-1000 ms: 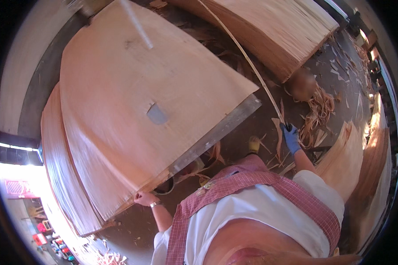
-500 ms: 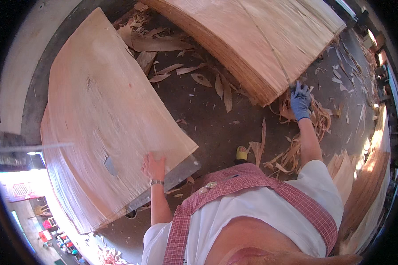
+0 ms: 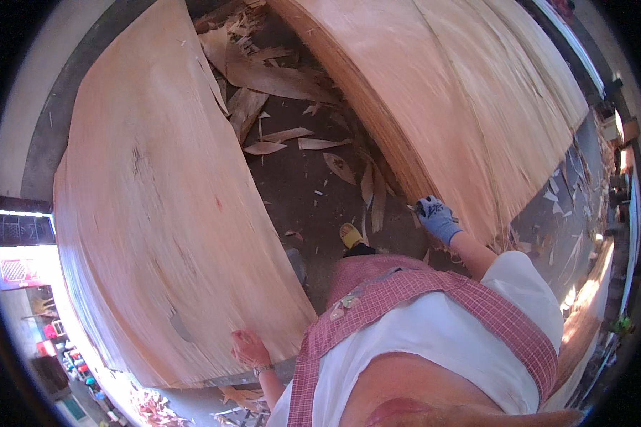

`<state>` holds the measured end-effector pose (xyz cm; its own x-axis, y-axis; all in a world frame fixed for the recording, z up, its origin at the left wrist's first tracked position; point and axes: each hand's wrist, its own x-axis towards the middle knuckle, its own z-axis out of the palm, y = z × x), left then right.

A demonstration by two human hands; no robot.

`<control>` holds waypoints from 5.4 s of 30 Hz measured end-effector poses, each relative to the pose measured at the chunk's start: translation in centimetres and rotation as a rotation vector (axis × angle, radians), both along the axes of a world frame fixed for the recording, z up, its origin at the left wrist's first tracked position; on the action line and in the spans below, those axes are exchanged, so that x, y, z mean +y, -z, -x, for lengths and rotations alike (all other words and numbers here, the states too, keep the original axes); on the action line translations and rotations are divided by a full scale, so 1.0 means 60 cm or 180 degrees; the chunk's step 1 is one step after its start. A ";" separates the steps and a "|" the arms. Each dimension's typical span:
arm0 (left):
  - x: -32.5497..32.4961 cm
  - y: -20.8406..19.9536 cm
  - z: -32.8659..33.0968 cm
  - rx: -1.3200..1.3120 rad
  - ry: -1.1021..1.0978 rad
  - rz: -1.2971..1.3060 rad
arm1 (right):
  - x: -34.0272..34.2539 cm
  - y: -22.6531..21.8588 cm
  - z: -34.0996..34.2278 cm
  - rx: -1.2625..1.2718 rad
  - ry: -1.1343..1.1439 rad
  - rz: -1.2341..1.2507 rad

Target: The person applies adhesive tape to cracks in large wood veneer sheets and lifts them to organize a stack on a metal table.

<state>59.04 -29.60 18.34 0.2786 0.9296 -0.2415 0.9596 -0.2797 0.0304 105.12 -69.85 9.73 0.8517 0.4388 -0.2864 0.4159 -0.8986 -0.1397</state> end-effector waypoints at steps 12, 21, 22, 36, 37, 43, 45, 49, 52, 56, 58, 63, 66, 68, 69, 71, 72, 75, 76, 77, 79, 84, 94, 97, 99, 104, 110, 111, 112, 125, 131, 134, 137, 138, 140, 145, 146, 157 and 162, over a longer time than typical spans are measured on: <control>0.498 0.012 -0.785 -0.1320 0.1336 -0.0828 | 0.574 0.139 -0.514 0.0921 -0.0843 -0.0740; 1.002 0.164 -1.228 -0.0383 0.1671 -0.1342 | 1.082 0.602 -0.774 0.2456 -0.1417 -0.0689; 1.025 0.159 -1.260 -0.0343 0.1677 -0.1220 | 1.128 0.672 -0.788 0.2543 -0.1322 -0.0806; 1.057 0.189 -1.332 -0.0974 0.0353 -0.0328 | 1.541 1.074 -0.937 0.4812 0.3308 -0.2722; 1.055 0.188 -1.350 -0.1004 0.0437 -0.0335 | 1.548 1.035 -0.917 0.4959 0.3536 -0.2967; 1.053 0.154 -1.326 -0.0325 0.0798 -0.0661 | 1.454 0.831 -0.795 0.4966 0.3152 -0.3247; 1.053 0.144 -1.321 -0.0558 0.0975 -0.0598 | 1.403 0.783 -0.753 0.4835 0.3063 -0.3152; 1.042 0.134 -1.302 -0.0672 0.1067 -0.0692 | 1.320 0.567 -0.794 0.4606 0.1979 -0.3119; 1.040 0.117 -1.299 -0.0723 0.1087 -0.0800 | 1.249 0.430 -0.826 0.3990 0.1127 -0.2793; 1.042 0.088 -1.324 -0.0638 0.1263 -0.0949 | 1.168 0.319 -0.847 0.3171 0.0573 -0.2840; 1.035 0.077 -1.316 -0.0684 0.1271 -0.0993 | 1.119 0.235 -0.848 0.3135 0.0628 -0.2878; 0.953 0.049 -1.400 -0.1288 0.2043 -0.0800 | 1.057 0.013 -0.857 0.1914 -0.1015 -0.2309; 0.795 -0.011 -1.532 -0.2072 0.3084 0.0955 | 1.053 -0.088 -0.839 0.1176 -0.1642 -0.1701; 0.706 -0.084 -1.592 -0.1327 0.3265 0.1647 | 1.067 -0.088 -0.814 0.0503 -0.1897 -0.1640; 0.666 -0.087 -1.601 -0.1207 0.3404 0.1166 | 1.066 -0.076 -0.794 -0.0042 -0.2034 -0.1679; 0.631 -0.054 -1.609 -0.0883 0.3532 0.0124 | 1.084 -0.072 -0.774 0.0027 -0.2224 -0.1254; 0.641 -0.064 -1.629 -0.0704 0.3366 0.0375 | 1.092 -0.097 -0.778 0.0145 -0.2230 -0.1277; 0.673 -0.096 -1.653 -0.0939 0.2760 0.0673 | 1.085 -0.189 -0.768 -0.0094 -0.2411 -0.1115; 0.684 -0.120 -1.655 -0.1573 0.2529 0.0390 | 1.067 -0.202 -0.771 -0.0101 -0.2357 -0.1346; 0.703 -0.149 -1.658 -0.2005 0.2402 0.0360 | 1.041 -0.213 -0.779 -0.0106 -0.2309 -0.1577; 0.762 -0.201 -1.661 -0.2975 0.2047 0.0352 | 0.999 -0.222 -0.789 -0.0135 -0.2181 -0.1993; 0.941 -0.386 -1.562 -0.4381 0.1007 0.0908 | 0.992 -0.201 -0.829 0.0318 -0.1224 -0.2292; 1.127 -0.691 -1.103 -0.6026 -0.0091 -0.0490 | 1.347 -0.321 -0.808 -0.0449 -0.1638 -0.3728; 1.115 -0.708 -0.922 -0.6900 -0.0431 -0.0514 | 1.500 -0.339 -0.733 -0.0560 -0.2396 -0.3703; 1.182 -0.679 -0.635 -0.7115 -0.0279 -0.0593 | 1.616 -0.341 -0.662 0.0197 -0.2752 -0.3355; 1.110 -0.461 -0.345 -0.7518 -0.2367 -0.2157 | 1.844 -0.442 -0.477 -0.1830 -0.3942 -0.3115; 0.901 -0.093 -0.113 -0.5852 -0.4564 -0.2779 | 1.947 -0.363 -0.196 -0.1904 -0.5610 -0.2936; 0.834 -0.041 -0.085 -0.4258 -0.4855 -0.2475 | 1.931 -0.337 -0.156 -0.1293 -0.5793 -0.3060; 0.769 0.003 -0.067 -0.2128 -0.4884 -0.1811 | 1.905 -0.314 -0.126 -0.0706 -0.5928 -0.3142; 0.512 0.165 -0.103 -0.6292 -0.6677 -0.3209 | 1.733 -0.168 -0.154 0.0369 -0.6606 -0.1063; 0.437 0.152 -0.022 -0.5432 -0.6391 -0.2663 | 1.818 -0.182 -0.101 0.0476 -0.6755 -0.1079; 0.517 0.118 -0.031 -0.5860 -0.6099 -0.2756 | 1.885 -0.219 -0.067 -0.1190 -0.6342 -0.1624; 0.538 0.066 -0.040 -0.6349 -0.5499 -0.2580 | 1.791 -0.318 0.018 0.0806 -0.6014 -0.2381; 0.541 0.046 -0.037 -0.6381 -0.5510 -0.2542 | 1.746 -0.324 0.049 0.1360 -0.6178 -0.2206; 0.559 0.009 -0.026 -0.6458 -0.5519 -0.2432 | 1.684 -0.310 0.103 0.0960 -0.6548 -0.2036; 0.639 -0.072 0.053 -0.6777 -0.4636 -0.2070 | 1.724 -0.234 0.182 0.0110 -0.6782 -0.1547; 0.654 -0.085 0.074 -0.6839 -0.4442 -0.2001 | 1.736 -0.237 0.192 0.0004 -0.6708 -0.1478; 0.529 -0.201 0.162 -0.6742 -0.3627 -0.2667 | 1.663 -0.408 0.246 -0.1364 -0.6323 -0.3851; 0.378 0.002 0.144 -0.6474 -0.4902 -0.2407 | 1.607 -0.221 0.263 -0.1174 -0.7178 -0.2297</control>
<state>50.42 -6.91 18.24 -0.8239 0.3941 -0.4073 -0.5165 -0.2261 0.8259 89.35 26.55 22.97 -0.9181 0.3013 0.2574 0.3516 0.9190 0.1782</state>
